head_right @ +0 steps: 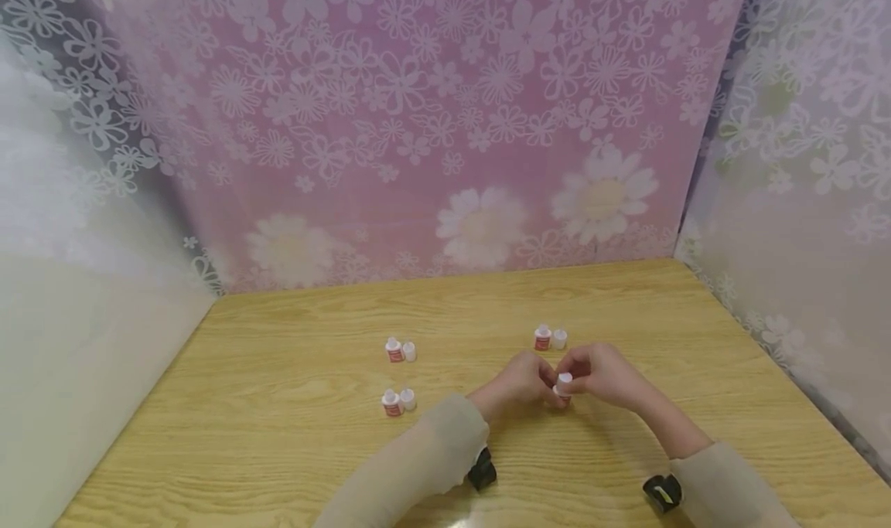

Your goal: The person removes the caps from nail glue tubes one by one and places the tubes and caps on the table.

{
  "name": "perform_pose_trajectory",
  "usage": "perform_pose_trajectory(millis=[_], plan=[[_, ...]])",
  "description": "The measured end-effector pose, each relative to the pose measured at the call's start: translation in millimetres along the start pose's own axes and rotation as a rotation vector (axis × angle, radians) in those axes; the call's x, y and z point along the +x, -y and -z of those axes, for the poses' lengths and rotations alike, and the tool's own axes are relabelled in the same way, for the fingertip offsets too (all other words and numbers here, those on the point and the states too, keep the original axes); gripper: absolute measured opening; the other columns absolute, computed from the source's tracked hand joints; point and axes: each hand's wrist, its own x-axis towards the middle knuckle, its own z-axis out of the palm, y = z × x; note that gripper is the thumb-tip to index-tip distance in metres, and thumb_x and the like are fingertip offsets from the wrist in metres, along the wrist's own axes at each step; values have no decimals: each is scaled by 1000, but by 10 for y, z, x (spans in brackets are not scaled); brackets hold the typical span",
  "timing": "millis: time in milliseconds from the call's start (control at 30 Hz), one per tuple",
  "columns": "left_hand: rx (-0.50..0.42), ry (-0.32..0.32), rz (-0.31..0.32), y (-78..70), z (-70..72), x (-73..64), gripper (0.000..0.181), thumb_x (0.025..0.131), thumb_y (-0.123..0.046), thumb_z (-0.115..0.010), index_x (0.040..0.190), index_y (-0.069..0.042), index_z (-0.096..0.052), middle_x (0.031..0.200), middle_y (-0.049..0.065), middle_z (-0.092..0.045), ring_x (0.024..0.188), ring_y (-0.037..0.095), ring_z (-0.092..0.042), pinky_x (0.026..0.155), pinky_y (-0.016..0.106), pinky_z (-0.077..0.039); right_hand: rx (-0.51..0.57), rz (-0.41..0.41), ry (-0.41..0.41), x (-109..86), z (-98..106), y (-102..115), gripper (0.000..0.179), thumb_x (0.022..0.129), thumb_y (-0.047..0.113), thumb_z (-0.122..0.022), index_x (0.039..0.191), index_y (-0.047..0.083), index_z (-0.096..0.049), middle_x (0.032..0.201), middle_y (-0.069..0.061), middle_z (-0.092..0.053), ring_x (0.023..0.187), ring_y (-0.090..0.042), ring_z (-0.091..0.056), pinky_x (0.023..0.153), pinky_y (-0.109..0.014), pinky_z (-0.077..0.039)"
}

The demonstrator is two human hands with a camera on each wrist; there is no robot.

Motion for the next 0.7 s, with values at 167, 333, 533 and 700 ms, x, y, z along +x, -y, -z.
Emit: perform_pose_trajectory(millis=[167,333,533,700], plan=[[22,-12,2,-2,-15,5,14,60,-10,-82,66,-8,-69,57,-10,-55,53,4,-40,47,18,-34,71,-1,36,0,12,-39,19,79,7,-65,95,-3,-63,92,-14,-63,79,-12,-60,64,-27,-48],[37,-17,4,4,-7,13,15,59,-10,-82,67,-9,-69,56,-10,-56,52,3,-41,46,18,-35,82,4,42,7,11,-61,24,80,8,-65,99,-5,-61,95,-17,-62,82,-13,-60,65,-27,-48],[26,-2,17,8,-5,1,14,59,-11,-82,66,-11,-71,57,-12,-57,56,3,-41,50,19,-36,-103,16,-61,-17,-46,-27,27,75,22,-71,90,2,-59,82,-3,-61,75,-13,-58,62,-26,-47],[8,-7,27,9,-19,22,13,59,-12,-82,66,-12,-71,57,-12,-57,55,4,-42,49,20,-36,-172,-22,-127,-23,-58,55,24,73,22,-73,79,7,-55,69,2,-55,63,-9,-52,54,-25,-43]])
